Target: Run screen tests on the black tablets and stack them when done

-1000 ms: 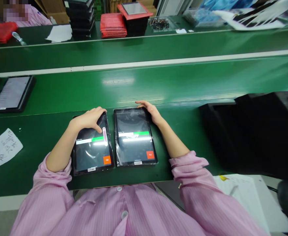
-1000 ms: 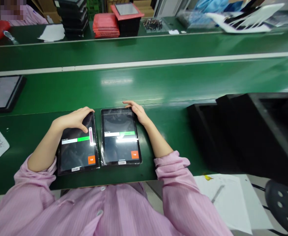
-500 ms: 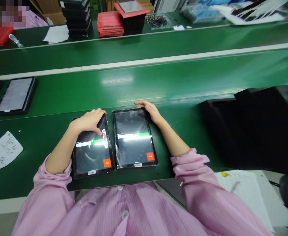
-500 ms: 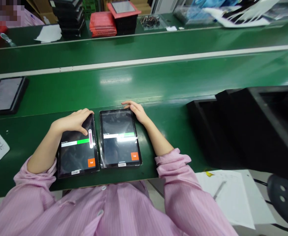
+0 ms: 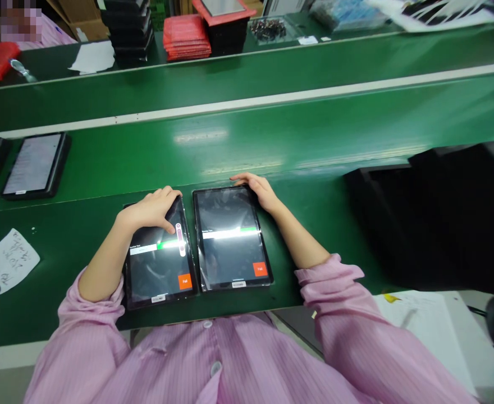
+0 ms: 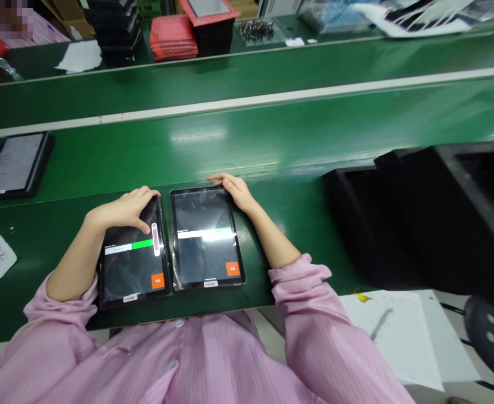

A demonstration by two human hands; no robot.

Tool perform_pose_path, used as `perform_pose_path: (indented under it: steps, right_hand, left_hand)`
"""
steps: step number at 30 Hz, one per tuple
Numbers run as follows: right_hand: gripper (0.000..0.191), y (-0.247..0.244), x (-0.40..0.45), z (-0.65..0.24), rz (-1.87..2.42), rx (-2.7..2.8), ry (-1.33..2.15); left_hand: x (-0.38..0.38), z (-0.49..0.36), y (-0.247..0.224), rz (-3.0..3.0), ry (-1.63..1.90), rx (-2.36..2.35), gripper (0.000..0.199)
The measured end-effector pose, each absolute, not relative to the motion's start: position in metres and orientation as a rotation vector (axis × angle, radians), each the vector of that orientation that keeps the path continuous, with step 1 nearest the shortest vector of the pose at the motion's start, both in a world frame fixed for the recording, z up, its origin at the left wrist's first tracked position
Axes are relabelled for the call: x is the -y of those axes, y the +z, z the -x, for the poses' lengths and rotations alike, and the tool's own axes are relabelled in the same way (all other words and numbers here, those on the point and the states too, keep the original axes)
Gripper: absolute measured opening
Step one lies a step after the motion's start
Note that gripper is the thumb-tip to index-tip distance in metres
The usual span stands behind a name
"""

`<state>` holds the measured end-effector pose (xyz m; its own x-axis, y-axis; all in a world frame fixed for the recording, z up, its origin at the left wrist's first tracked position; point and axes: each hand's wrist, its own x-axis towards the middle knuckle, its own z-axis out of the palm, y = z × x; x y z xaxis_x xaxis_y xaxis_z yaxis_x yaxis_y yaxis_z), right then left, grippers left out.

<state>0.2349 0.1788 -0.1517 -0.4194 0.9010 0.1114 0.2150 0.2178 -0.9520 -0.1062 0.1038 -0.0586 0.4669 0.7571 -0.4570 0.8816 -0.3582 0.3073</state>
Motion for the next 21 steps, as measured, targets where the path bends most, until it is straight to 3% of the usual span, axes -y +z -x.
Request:
perform_pose_path:
  steps: [21]
  right_hand:
    - [0.066,-0.153,-0.182,-0.232,0.999,1.759,1.166]
  left_hand:
    - [-0.087,0.100,-0.053,-2.397,-0.281,-1.439,0.093]
